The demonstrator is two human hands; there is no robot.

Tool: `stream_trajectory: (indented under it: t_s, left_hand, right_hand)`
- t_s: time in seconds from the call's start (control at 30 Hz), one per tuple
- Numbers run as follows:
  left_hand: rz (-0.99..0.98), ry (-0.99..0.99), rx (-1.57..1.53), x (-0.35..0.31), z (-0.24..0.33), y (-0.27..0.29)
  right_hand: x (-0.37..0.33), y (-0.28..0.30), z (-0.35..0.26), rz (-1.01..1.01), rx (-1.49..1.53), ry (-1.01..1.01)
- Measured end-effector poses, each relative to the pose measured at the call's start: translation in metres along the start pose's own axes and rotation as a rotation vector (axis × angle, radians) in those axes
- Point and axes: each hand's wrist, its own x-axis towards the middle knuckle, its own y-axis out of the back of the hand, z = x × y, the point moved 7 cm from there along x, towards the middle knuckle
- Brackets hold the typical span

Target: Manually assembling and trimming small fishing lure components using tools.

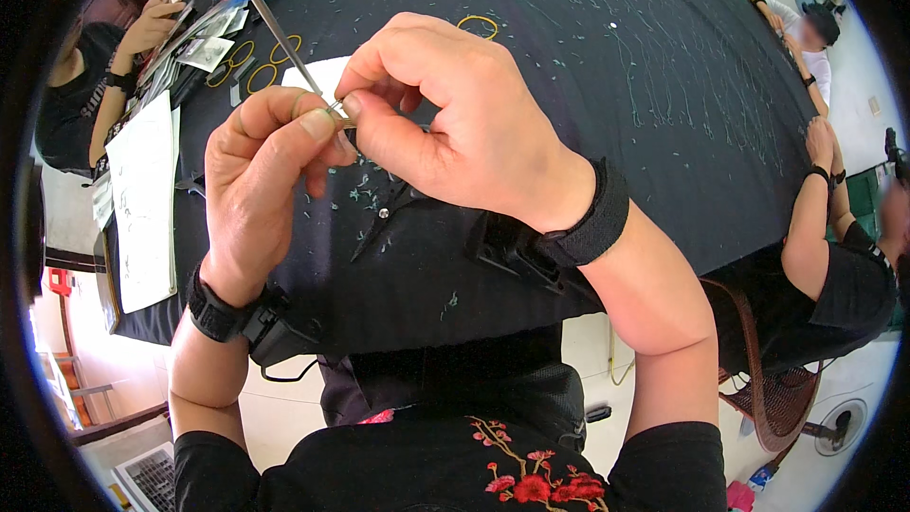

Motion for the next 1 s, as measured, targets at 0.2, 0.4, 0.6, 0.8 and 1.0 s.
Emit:
stream_trajectory:
  t_s: [0.2, 0.4, 0.6, 0.8, 1.0]
  left_hand:
    - [-0.005, 0.068, -0.02, 0.0, -0.003, -0.002]
    - [0.014, 0.083, 0.001, 0.0, -0.003, -0.001]
    - [0.004, -0.016, 0.036, 0.004, -0.005, 0.003]
    - [0.205, -0.43, 0.044, 0.009, 0.041, 0.053]
    - [0.457, -0.963, 0.191, -0.019, 0.109, 0.119]
  right_hand:
    - [-0.002, -0.001, 0.002, -0.033, 0.057, -0.087]
    - [0.0, -0.001, 0.005, -0.031, 0.01, -0.031]
    - [-0.002, -0.005, 0.007, -0.055, -0.008, -0.038]
    - [-0.002, 0.01, 0.029, 0.056, -0.039, -0.202]
    - [-0.004, -0.019, 0.022, -0.227, -0.291, -0.127]
